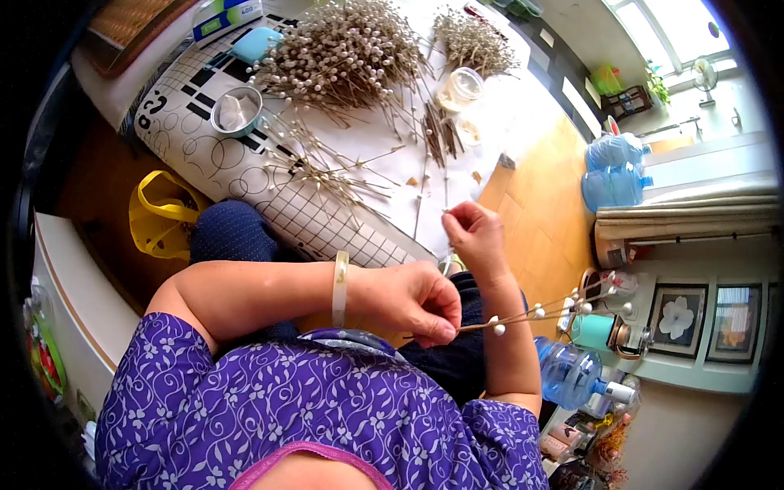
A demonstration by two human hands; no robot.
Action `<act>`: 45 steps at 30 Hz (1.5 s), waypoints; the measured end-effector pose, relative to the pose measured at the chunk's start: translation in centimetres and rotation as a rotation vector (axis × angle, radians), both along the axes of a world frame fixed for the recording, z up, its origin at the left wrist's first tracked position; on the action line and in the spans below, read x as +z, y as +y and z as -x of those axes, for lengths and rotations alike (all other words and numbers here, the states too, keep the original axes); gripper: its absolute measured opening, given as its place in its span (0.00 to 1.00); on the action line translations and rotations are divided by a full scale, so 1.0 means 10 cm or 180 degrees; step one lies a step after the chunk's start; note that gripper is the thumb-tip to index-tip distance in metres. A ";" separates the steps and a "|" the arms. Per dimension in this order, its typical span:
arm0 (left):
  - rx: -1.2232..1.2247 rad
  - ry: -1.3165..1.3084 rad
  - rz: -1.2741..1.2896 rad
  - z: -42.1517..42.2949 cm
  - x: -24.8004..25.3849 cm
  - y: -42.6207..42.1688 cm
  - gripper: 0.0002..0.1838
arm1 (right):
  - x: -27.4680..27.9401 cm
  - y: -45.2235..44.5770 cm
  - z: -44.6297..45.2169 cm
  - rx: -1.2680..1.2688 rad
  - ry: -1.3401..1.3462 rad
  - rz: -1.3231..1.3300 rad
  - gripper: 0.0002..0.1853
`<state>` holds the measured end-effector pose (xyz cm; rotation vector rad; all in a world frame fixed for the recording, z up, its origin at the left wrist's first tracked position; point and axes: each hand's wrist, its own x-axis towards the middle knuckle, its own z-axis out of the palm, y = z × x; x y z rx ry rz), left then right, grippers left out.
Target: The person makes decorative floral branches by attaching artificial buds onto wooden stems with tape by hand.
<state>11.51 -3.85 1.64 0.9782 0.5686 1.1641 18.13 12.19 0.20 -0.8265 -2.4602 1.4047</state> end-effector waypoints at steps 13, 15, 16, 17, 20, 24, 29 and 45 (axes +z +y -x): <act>-0.0072 0.0053 0.0024 -0.02 -0.04 0.04 0.06 | -0.46 0.06 -0.01 -0.0151 -0.0171 0.0502 0.06; -0.0033 0.0204 -0.0072 -0.01 -0.03 0.03 0.06 | -0.43 0.02 0.03 -0.0196 -0.0172 0.0538 0.07; -0.0024 0.0198 -0.0071 0.00 -0.03 0.03 0.06 | -0.42 0.00 0.04 -0.0263 -0.0173 0.0571 0.07; -0.0044 0.0214 -0.0061 0.00 -0.03 0.04 0.06 | -0.42 0.00 0.04 -0.0253 -0.0181 0.0570 0.07; -0.0029 0.0162 -0.0024 0.00 -0.03 0.02 0.06 | -0.41 -0.01 0.07 -0.0228 -0.0151 0.0706 0.09; -0.0013 0.0032 -0.0011 0.01 0.00 -0.01 0.06 | -0.36 0.05 0.23 0.0082 0.0222 -0.1305 0.06; -0.0024 0.0272 0.0014 0.06 0.03 0.01 0.06 | -0.14 -0.17 0.88 0.1324 0.0814 -0.2717 0.03; 0.0200 -0.0054 -0.0198 0.14 0.04 -0.03 0.07 | 0.39 -0.16 1.28 0.3072 -0.0201 -0.4220 0.05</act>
